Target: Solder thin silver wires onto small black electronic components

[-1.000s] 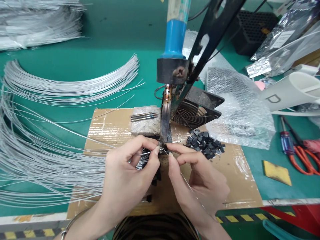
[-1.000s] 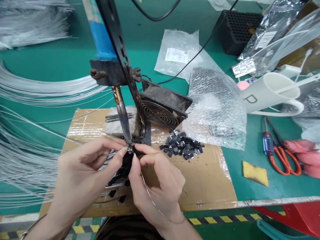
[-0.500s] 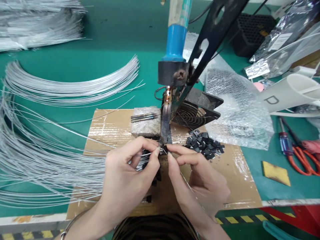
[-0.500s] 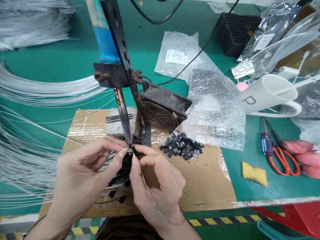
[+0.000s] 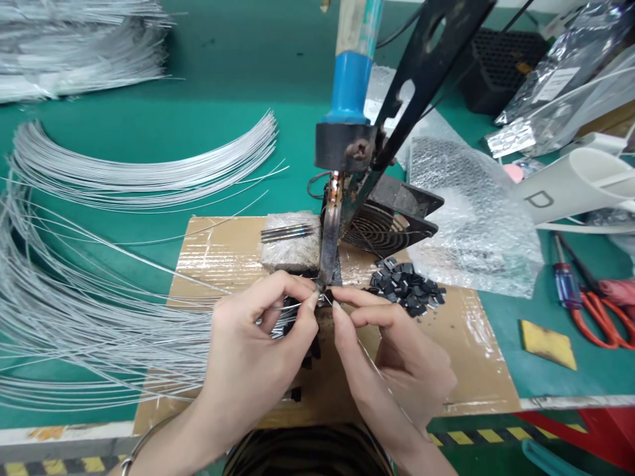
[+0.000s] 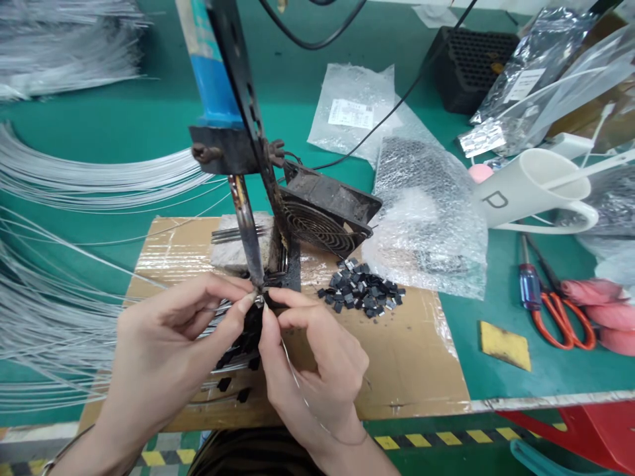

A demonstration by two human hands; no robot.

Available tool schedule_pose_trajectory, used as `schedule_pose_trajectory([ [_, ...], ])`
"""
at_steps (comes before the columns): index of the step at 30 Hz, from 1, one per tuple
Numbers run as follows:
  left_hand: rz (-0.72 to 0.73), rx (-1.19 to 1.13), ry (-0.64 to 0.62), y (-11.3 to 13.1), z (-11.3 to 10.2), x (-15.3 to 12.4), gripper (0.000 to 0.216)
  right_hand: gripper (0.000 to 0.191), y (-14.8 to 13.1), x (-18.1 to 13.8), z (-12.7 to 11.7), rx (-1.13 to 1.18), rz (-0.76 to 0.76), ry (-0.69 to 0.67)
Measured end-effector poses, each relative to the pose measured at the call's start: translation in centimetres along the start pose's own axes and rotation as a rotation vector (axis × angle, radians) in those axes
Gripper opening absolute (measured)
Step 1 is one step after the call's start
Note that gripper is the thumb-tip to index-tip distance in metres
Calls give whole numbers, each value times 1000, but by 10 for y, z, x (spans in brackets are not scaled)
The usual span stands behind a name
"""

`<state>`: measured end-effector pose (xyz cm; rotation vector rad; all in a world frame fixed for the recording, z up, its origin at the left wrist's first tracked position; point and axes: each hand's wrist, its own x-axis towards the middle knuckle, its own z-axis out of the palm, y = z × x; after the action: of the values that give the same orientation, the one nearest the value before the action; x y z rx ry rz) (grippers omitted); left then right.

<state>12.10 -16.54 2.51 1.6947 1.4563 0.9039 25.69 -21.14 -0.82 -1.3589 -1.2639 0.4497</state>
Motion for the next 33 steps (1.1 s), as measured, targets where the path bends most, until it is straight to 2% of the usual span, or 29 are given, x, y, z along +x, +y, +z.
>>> schedule_pose_trajectory([
  [8,28,-19,12,-1,1,1,15,21,0,-3,1,-9,-8,18],
  [16,-5,-42,-2,-4,1,1,15,20,0,-2,0,8,-3,4],
  [22,9,3,-3,-9,0,-4,14,17,3,-5,-5,118,120,-48],
  [24,8,23,-5,-12,-1,-7,14,13,7,-4,-10,120,197,17],
  [27,19,11,13,-17,-5,-13,14,7,16,0,-25,117,337,192],
  [29,30,-12,22,-19,-8,-16,13,22,23,4,-38,271,389,237],
  [31,22,-11,25,-19,-11,-18,13,39,31,6,-51,473,424,228],
  [33,3,6,35,-19,-13,-19,13,53,37,5,-59,524,462,238],
])
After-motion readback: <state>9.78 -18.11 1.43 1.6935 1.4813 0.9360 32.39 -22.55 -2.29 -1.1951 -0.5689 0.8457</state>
